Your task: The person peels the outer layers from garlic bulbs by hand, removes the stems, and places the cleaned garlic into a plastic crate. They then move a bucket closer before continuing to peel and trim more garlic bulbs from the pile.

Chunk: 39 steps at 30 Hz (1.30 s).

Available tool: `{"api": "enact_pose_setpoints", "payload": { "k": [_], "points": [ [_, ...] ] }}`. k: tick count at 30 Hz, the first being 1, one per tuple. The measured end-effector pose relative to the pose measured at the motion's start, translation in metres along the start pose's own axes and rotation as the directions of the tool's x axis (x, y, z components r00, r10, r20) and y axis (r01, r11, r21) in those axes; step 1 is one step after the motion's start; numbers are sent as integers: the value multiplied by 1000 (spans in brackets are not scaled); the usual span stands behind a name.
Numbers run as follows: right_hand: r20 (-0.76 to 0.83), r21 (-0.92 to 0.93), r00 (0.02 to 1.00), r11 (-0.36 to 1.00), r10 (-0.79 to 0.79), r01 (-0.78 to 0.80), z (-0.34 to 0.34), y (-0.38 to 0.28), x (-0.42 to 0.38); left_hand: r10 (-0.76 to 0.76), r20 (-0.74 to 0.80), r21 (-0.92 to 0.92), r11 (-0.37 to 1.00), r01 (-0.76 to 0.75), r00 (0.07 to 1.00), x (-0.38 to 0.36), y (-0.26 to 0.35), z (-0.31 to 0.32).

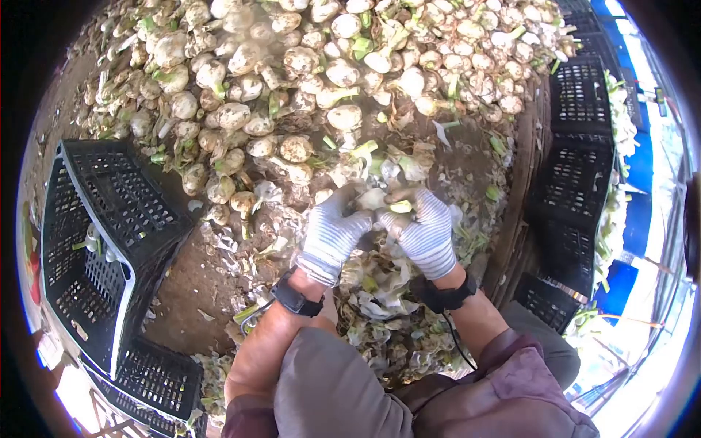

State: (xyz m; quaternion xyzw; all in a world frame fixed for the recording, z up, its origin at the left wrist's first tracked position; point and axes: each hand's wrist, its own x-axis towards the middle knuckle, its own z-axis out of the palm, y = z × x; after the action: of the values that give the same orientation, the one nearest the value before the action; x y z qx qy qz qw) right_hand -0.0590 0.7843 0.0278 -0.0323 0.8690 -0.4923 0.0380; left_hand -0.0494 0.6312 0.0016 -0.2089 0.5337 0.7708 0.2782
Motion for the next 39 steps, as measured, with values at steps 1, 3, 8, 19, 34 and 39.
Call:
{"api": "enact_pose_setpoints", "payload": {
  "k": [1, 3, 8, 19, 34, 39],
  "points": [
    [17, -55, 1000, 998, -24, 24, -2, 0, -1, 26, 16, 40, 999, -27, 1000, 3, -5, -2],
    [33, -111, 999, 993, -43, 47, -4, 1, -4, 72, -5, 85, 994, -72, 997, 2, -6, 1],
    [42, -174, 998, 983, -47, 54, -8, 0, -7, 115, -14, 73, 991, -113, 993, 1, -3, 10],
    [410, 813, 589, 15, 696, -582, -14, 49, -6, 89, 322, -39, 996, -81, 943, -18, -2, -12],
    [490, 792, 611, -25, 622, -610, -7, 36, -10, 9, 102, 72, 997, -16, 995, -10, 0, -3],
    [482, 786, 512, -94, 711, -611, -2, 58, -2, 576, 615, 305, 455, -836, 538, -37, 28, 18]
  ]
}}
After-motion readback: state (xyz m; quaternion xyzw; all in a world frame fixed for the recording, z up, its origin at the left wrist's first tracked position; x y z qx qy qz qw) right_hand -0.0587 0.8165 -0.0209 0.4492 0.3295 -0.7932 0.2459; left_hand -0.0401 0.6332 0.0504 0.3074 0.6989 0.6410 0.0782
